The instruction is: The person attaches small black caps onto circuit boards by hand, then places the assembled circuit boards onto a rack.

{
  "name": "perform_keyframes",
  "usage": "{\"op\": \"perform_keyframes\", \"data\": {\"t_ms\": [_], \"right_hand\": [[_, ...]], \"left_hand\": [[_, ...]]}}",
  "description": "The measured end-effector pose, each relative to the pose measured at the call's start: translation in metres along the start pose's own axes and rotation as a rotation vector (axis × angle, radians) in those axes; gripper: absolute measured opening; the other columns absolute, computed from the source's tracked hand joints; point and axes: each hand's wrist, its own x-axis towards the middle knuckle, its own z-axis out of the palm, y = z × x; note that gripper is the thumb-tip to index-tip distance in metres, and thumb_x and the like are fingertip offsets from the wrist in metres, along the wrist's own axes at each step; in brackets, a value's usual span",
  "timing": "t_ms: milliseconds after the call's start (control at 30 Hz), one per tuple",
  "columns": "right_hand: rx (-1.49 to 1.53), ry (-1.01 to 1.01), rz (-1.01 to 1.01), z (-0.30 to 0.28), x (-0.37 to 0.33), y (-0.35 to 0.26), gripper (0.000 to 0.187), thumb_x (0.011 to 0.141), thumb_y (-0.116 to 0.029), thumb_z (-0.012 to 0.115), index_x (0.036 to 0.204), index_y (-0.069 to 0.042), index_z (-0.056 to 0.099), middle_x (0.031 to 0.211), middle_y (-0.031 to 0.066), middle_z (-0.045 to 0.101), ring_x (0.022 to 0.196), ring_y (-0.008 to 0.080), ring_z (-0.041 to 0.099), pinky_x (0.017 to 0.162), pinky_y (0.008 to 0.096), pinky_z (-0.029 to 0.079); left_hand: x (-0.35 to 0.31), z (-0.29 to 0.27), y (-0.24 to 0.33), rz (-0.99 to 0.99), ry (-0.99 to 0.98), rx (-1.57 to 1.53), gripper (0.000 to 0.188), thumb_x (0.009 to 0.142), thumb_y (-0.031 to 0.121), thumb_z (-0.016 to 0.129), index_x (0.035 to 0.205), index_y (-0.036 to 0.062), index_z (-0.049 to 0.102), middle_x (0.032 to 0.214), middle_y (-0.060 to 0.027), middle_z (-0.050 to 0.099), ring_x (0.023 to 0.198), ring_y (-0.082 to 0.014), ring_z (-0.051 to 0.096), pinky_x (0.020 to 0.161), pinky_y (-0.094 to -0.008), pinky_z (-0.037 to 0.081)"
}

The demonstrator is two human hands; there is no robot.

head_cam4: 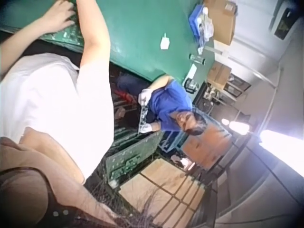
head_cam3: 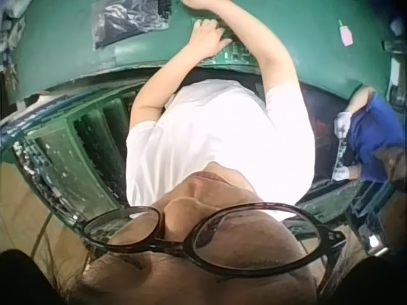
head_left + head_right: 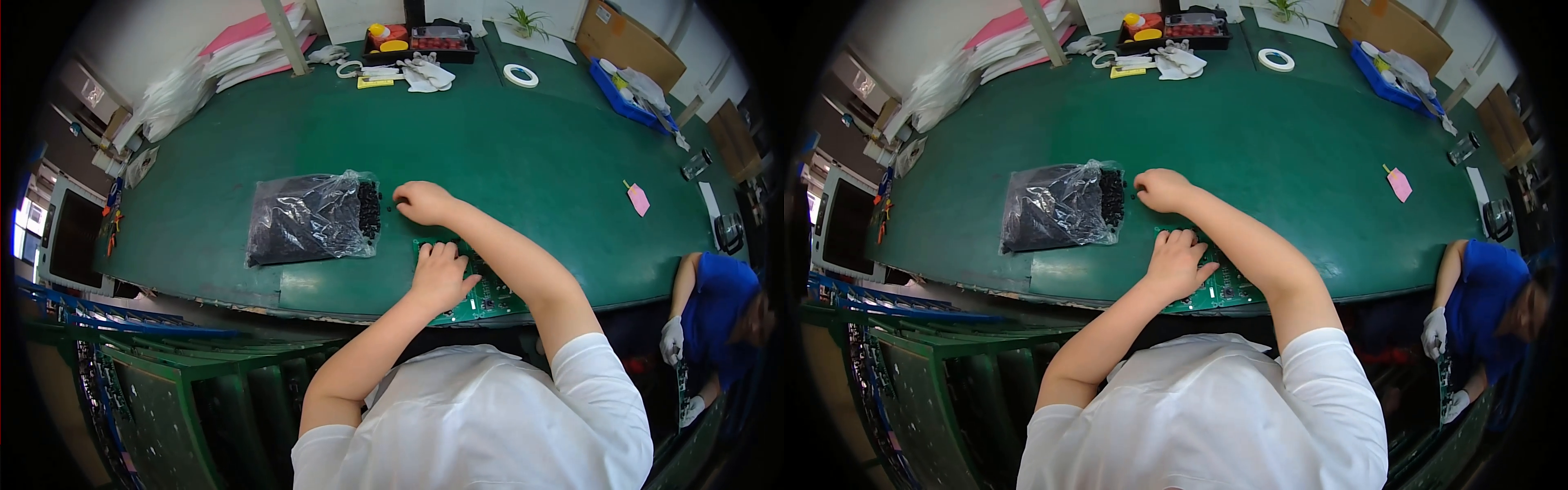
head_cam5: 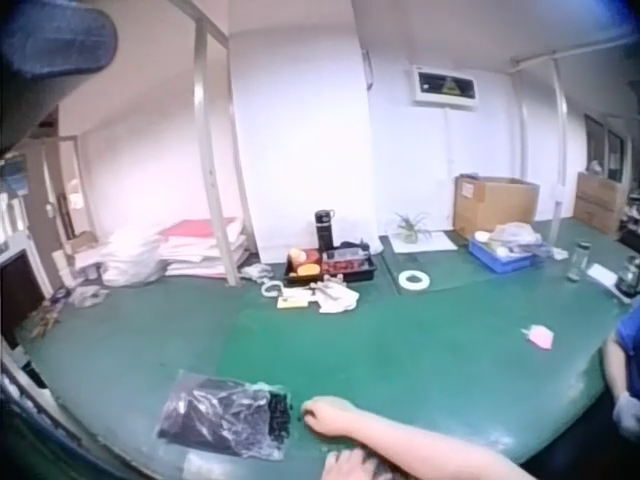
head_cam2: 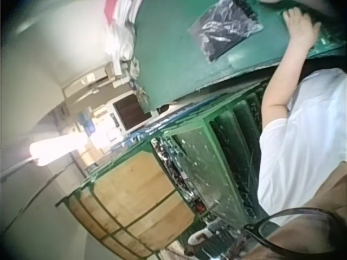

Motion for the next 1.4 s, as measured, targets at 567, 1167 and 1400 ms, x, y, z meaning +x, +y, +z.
{"op": "perform_keyframes", "data": {"t_ms": [567,1167,1400], "right_hand": [[0.234,0.242,0.238,-0.063,-0.103,0.051,0.014,0.08,-0.008,0.056,0.09,-0.003,0.066,0.084,0.0107,0.066,0.076,0.0242,0.064,0.07,0.0334,0.051],[0.122,0.206,0.006,-0.056,-0.172,-0.015,0.007,0.083,-0.009,0.057,0.086,-0.005,0.06,0.084,0.0097,0.061,0.086,0.0298,0.057,0.081,0.0412,0.043],[-0.062,0.137,-0.099,-0.043,-0.18,-0.023,0.008,0.08,-0.01,0.059,0.086,-0.005,0.06,0.086,0.0098,0.061,0.09,0.0286,0.056,0.084,0.041,0.041]], "left_hand": [[-0.003,-0.025,-0.122,-0.433,0.427,-0.56,0.017,0.084,0.014,0.061,0.096,0.0018,0.064,0.093,-0.0133,0.062,0.082,-0.0247,0.061,0.074,-0.0336,0.049],[-0.038,-0.032,-0.054,-0.068,0.222,-0.428,0.009,0.081,0.009,0.06,0.086,0.0022,0.064,0.082,-0.0107,0.061,0.081,-0.0302,0.058,0.071,-0.0385,0.047],[-0.038,-0.027,-0.03,0.009,0.113,-0.188,0.023,0.078,0.006,0.06,0.1,0.0055,0.067,0.111,-0.0144,0.057,0.108,-0.0323,0.05,0.093,-0.0442,0.039]]}}
